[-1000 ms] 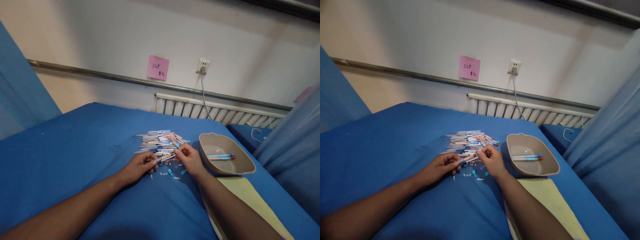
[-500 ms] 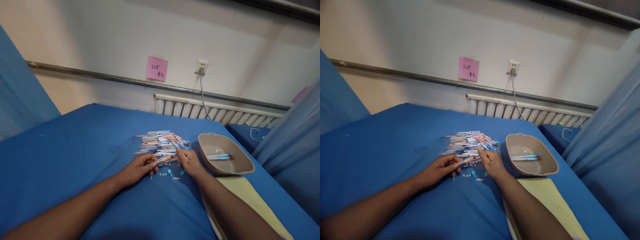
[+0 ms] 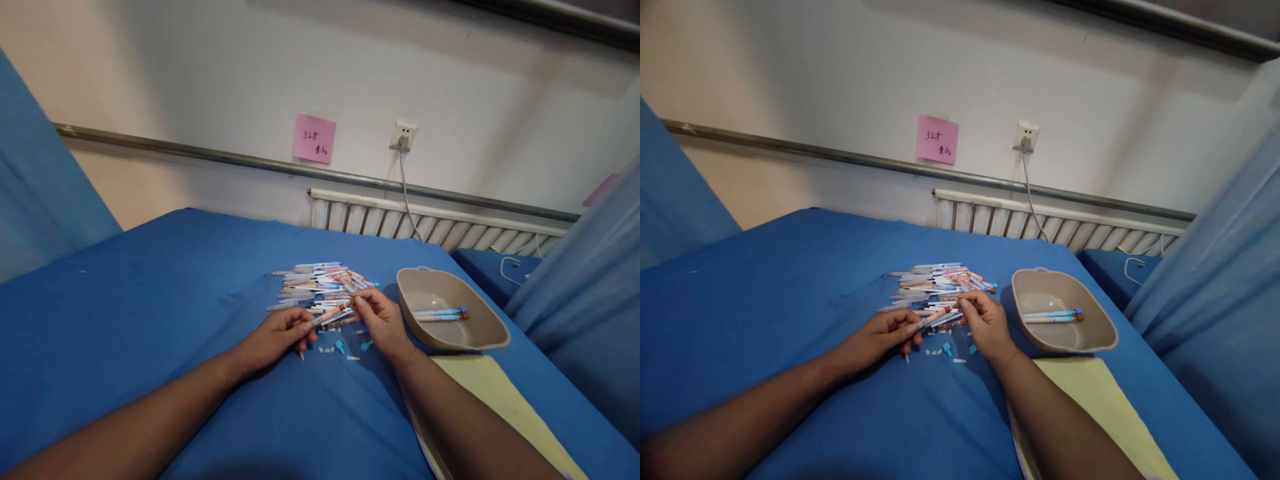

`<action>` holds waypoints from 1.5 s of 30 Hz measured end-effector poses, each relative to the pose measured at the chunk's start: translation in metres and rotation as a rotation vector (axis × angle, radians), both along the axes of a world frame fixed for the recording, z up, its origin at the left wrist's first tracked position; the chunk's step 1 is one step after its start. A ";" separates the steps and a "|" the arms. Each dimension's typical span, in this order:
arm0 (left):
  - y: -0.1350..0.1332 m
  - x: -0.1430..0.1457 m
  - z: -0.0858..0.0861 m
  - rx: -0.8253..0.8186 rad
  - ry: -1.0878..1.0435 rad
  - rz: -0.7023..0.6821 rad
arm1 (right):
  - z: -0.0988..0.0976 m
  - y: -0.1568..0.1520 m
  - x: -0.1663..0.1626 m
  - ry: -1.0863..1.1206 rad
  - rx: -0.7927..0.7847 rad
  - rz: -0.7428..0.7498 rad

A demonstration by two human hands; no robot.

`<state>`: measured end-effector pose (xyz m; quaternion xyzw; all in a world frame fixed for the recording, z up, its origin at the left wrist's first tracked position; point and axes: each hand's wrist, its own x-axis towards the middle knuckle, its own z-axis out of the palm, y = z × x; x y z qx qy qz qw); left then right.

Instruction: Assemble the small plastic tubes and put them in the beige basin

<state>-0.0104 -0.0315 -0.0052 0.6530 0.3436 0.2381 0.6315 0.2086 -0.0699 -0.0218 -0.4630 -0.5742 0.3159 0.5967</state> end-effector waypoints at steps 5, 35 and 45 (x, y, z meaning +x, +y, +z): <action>-0.003 0.001 0.005 0.030 0.029 0.018 | 0.002 -0.001 0.000 -0.019 -0.051 -0.004; 0.015 0.051 0.062 0.562 0.207 0.027 | -0.002 0.019 0.001 -0.318 -0.134 -0.122; 0.019 0.195 0.094 0.883 0.250 -0.197 | 0.001 0.023 0.000 -0.879 -0.057 -0.009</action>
